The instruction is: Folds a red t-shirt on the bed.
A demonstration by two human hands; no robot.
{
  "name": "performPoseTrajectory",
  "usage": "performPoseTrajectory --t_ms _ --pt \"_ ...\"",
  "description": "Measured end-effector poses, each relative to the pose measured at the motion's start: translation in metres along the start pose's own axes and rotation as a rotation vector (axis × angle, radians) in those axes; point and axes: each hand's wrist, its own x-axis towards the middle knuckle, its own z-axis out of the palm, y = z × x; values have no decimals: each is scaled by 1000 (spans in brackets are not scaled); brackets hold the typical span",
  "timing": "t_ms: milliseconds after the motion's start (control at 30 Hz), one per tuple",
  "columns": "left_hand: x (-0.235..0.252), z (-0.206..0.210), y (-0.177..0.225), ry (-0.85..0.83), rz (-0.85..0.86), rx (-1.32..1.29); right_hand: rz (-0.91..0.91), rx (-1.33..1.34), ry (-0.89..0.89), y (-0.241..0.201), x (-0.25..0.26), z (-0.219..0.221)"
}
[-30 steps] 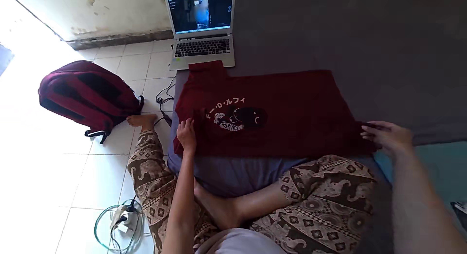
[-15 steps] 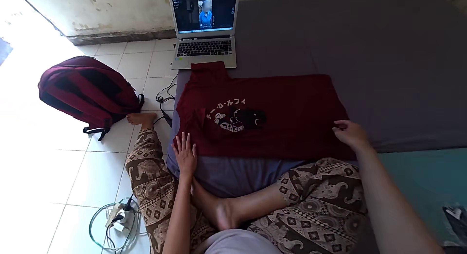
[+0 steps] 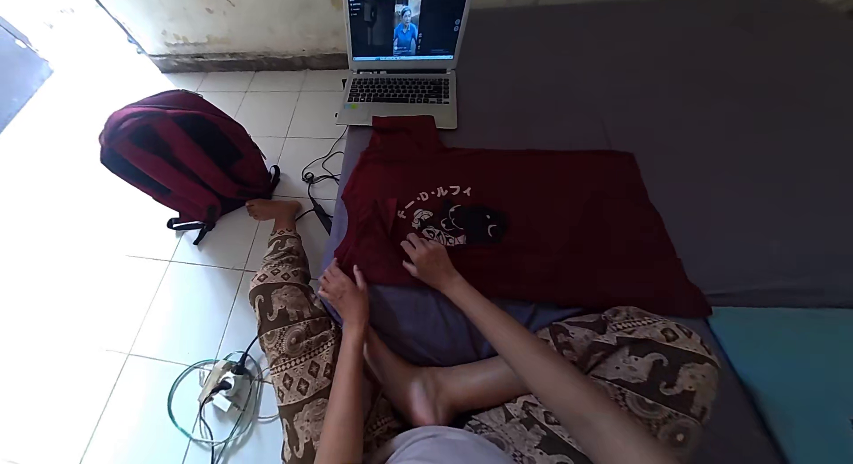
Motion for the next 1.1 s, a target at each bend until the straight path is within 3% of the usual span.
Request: performPoseTrajectory --t_ms 67,200,400,567,733,933,1100 --pt "11 -12 -10 -88 -17 -17 114 80 15 -2 10 -13" --pt "26 -22 -19 -241 18 -114 587 344 -90 17 41 -68" --pt "33 -14 -28 -160 115 -94 991 764 -31 59 56 -71" --pt "28 -18 -20 -171 93 -59 1073 946 98 59 50 -63" --pt "62 -27 26 -307 53 -98 1182 1020 169 39 43 -78" --pt "129 26 83 -602 -32 -406 1293 1266 282 21 36 -71" --pt "137 40 100 -708 -116 -604 1232 1246 339 25 29 -63"
